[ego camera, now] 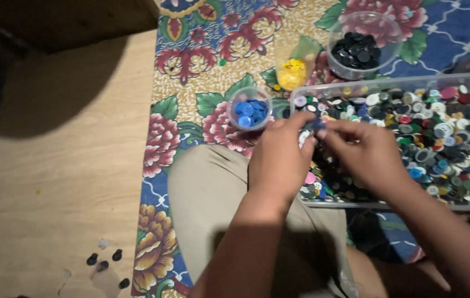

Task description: Sorting various colored and shaped buttons from a large central container into smaller individual cups based on their characteristics.

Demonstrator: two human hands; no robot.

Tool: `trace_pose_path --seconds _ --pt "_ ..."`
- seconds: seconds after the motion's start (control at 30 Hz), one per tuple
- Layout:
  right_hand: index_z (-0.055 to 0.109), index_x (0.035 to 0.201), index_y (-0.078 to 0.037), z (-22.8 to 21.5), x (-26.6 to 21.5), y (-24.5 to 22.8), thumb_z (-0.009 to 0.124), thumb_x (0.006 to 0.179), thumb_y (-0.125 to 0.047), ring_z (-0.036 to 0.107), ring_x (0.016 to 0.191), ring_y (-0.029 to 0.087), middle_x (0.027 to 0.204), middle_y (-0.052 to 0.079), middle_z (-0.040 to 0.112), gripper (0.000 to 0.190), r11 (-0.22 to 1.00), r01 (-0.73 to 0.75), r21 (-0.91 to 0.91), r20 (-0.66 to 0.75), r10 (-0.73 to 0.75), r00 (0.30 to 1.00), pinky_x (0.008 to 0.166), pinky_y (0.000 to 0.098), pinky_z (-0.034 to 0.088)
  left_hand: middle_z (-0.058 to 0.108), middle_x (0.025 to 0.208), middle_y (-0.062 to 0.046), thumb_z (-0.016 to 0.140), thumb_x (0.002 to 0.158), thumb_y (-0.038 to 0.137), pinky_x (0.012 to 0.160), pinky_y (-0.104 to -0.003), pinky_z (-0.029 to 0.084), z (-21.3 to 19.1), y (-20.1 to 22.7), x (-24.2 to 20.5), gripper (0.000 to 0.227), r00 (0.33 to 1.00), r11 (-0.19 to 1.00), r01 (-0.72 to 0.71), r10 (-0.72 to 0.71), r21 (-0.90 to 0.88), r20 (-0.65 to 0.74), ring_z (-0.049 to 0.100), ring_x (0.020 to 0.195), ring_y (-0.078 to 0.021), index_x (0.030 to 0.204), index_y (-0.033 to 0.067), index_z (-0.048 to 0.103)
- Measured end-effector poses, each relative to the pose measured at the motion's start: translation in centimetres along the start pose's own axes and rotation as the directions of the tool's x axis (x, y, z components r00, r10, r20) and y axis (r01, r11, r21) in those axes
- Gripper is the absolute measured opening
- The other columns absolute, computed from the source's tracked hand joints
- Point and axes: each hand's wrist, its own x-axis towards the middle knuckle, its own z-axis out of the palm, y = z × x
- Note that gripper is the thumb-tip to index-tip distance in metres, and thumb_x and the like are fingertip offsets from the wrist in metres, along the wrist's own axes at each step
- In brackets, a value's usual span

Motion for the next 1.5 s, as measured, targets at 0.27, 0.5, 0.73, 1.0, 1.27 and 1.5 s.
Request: trace_pose_path --seconds 0.27,0.5,0.73,1.0,1.27,1.5 --pt "0.084 0.104 -0.016 -2.1 -2.1 1.5 0.076 0.086 -0.019 0.05 0.043 0.014 0.058 0.004 0.073 0.02 0.949 0.142 -0.283 0.134 -0.107 0.985 0.043 0.0291 0.041 0.078 0.093 -0.008 0.061 0.093 0.024 0.073 -0.047 0.057 0.5 0.6 -1.3 0.025 0.977 0.995 0.086 -0.094 0.05 0.191 0.072 0.081 -0.0356 0.112 0.0252 0.077" --pt "0.076 0.122 -0.011 -1.1 0.5 0.1 0.079 0.083 -0.017 0.065 0.077 0.024 0.122 0.007 0.068 0.039 0.837 0.414 -0.358 0.019 -0.437 0.899 0.071 0.0365 0.053 0.079 0.092 -0.01 0.058 0.093 0.028 0.07 -0.047 0.059 -2.1 -0.1 0.2 0.027 0.969 0.971 0.236 -0.233 0.027 -0.086 0.074 0.077 -0.035 0.11 0.0209 0.079" --pt "0.081 0.102 -0.008 -2.2 1.0 4.9 0.073 0.091 -0.018 0.068 0.088 0.028 0.119 0.009 0.071 0.018 0.858 0.217 -0.466 -0.026 -0.259 0.966 0.081 0.0407 0.054 0.078 0.098 -0.011 0.064 0.089 0.027 0.074 -0.049 0.058 -4.7 -3.1 2.5 0.025 0.942 0.955 0.232 -0.173 0.183 -0.288 0.072 0.08 -0.0378 0.104 0.018 0.082" --pt "0.08 0.114 -0.016 -3.1 0.8 2.8 0.077 0.085 -0.018 0.062 0.085 0.025 0.116 0.011 0.064 0.029 0.88 0.137 -0.454 -0.016 -0.162 0.987 0.079 0.039 0.054 0.073 0.11 -0.009 0.067 0.09 0.031 0.094 -0.047 0.046 -3.2 -5.9 4.7 0.021 0.947 0.861 0.296 -0.207 0.413 -0.246 0.06 0.106 -0.0336 0.098 0.0203 0.083" --pt "0.081 0.109 -0.028 0.3 1.9 6.3 0.076 0.089 -0.033 0.067 0.111 0.038 0.11 0.009 0.068 0.021 0.823 0.178 -0.539 -0.006 -0.215 0.977 0.092 0.0486 0.057 0.067 0.122 -0.008 0.065 0.096 0.031 0.107 -0.051 0.044 -4.3 -2.8 3.1 0.032 0.967 0.907 0.254 -0.232 0.336 -0.105 0.054 0.125 -0.0339 0.126 0.0244 0.071" --pt "0.081 0.097 -0.016 -0.1 -0.9 2.2 0.082 0.082 -0.022 0.069 0.111 0.039 0.108 0.008 0.077 0.016 0.944 0.194 -0.268 0.016 -0.197 0.98 0.094 0.05 0.054 0.073 0.113 -0.007 0.067 0.094 0.029 0.104 -0.055 0.05 2.2 -0.8 1.2 0.033 0.987 0.967 -0.103 0.071 0.232 0.145 0.063 0.119 -0.036 0.127 0.027 0.072"
